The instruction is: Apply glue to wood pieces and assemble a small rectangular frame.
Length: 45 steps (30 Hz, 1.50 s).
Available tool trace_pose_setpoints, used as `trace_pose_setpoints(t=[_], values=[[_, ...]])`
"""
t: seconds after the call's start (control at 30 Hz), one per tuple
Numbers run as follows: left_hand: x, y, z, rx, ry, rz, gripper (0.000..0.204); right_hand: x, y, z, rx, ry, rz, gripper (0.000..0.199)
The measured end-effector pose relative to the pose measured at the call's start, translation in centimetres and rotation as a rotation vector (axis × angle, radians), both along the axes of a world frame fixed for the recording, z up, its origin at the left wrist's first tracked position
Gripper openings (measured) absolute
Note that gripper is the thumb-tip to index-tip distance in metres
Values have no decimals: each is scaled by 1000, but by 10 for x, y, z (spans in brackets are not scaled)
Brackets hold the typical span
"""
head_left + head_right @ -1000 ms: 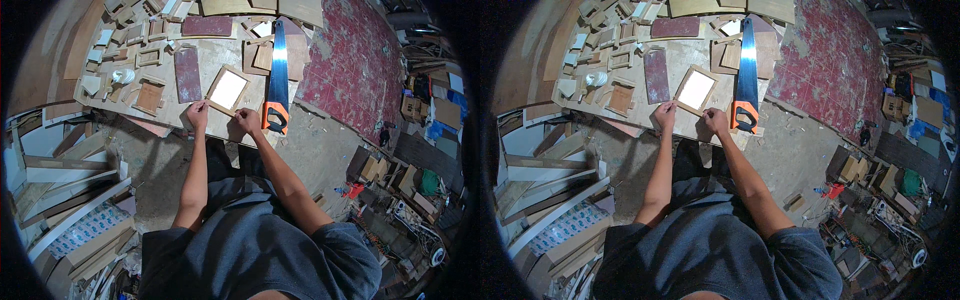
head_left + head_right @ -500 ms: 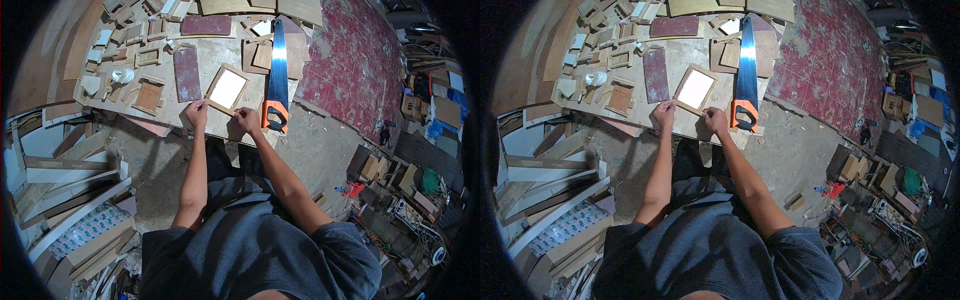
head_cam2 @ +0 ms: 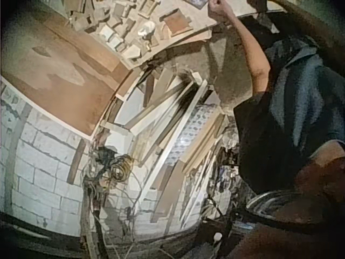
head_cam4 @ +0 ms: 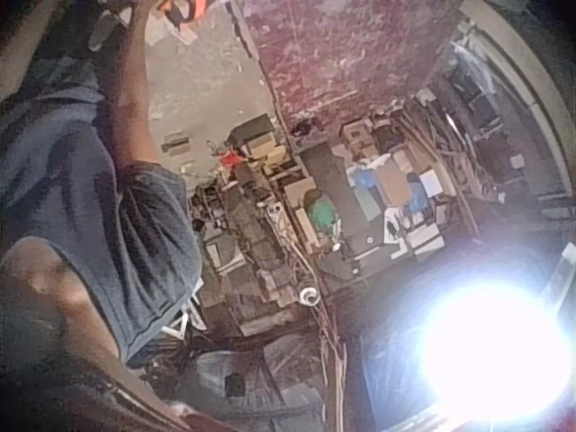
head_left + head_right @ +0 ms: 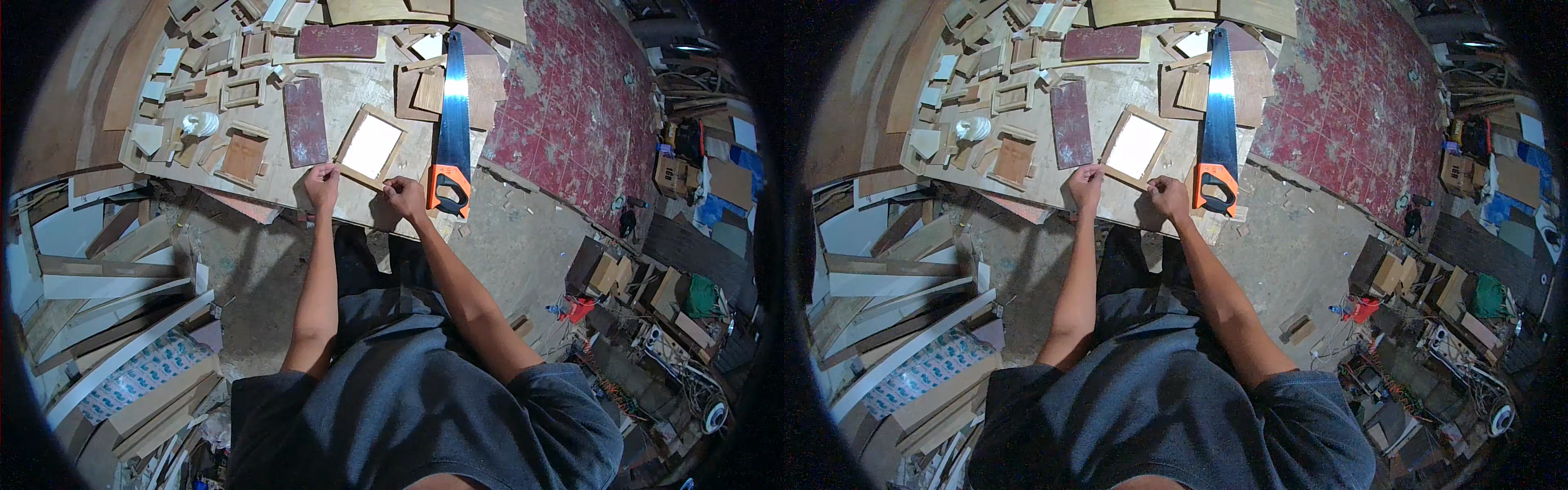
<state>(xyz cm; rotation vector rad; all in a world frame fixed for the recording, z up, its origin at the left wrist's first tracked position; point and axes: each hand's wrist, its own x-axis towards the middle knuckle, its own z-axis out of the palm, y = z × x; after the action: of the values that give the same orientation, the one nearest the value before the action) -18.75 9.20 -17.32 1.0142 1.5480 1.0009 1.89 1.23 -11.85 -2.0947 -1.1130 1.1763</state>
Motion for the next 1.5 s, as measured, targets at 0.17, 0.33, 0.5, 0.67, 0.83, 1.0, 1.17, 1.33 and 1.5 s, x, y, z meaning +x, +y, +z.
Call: trace_pose_setpoints(t=[0.17,0.33,0.5,0.67,0.83,1.0,1.17,1.33,1.5], values=[[1,-2,2,-11,35,-37,14,2,-6,-4,36,4,5,18],[-7,-3,8,-17,-25,-29,14,-3,-2,4,24,13,5,18],[-1,-3,25,-40,-11,-40,14,3,-3,3,-5,38,-19,19],[1,0,34,-51,-9,-19,14,0,1,6,50,6,1,20],[3,5,38,-70,7,2,13,-1,6,5,43,-45,33,19],[2,3,28,-32,122,-9,14,-1,8,5,44,-46,57,18],[1,4,21,38,198,-10,15,-1,9,2,42,-39,56,18],[8,3,31,-66,241,6,13,4,5,1,33,-39,59,18],[3,4,25,-19,224,14,12,1,9,3,-4,-31,72,18]])
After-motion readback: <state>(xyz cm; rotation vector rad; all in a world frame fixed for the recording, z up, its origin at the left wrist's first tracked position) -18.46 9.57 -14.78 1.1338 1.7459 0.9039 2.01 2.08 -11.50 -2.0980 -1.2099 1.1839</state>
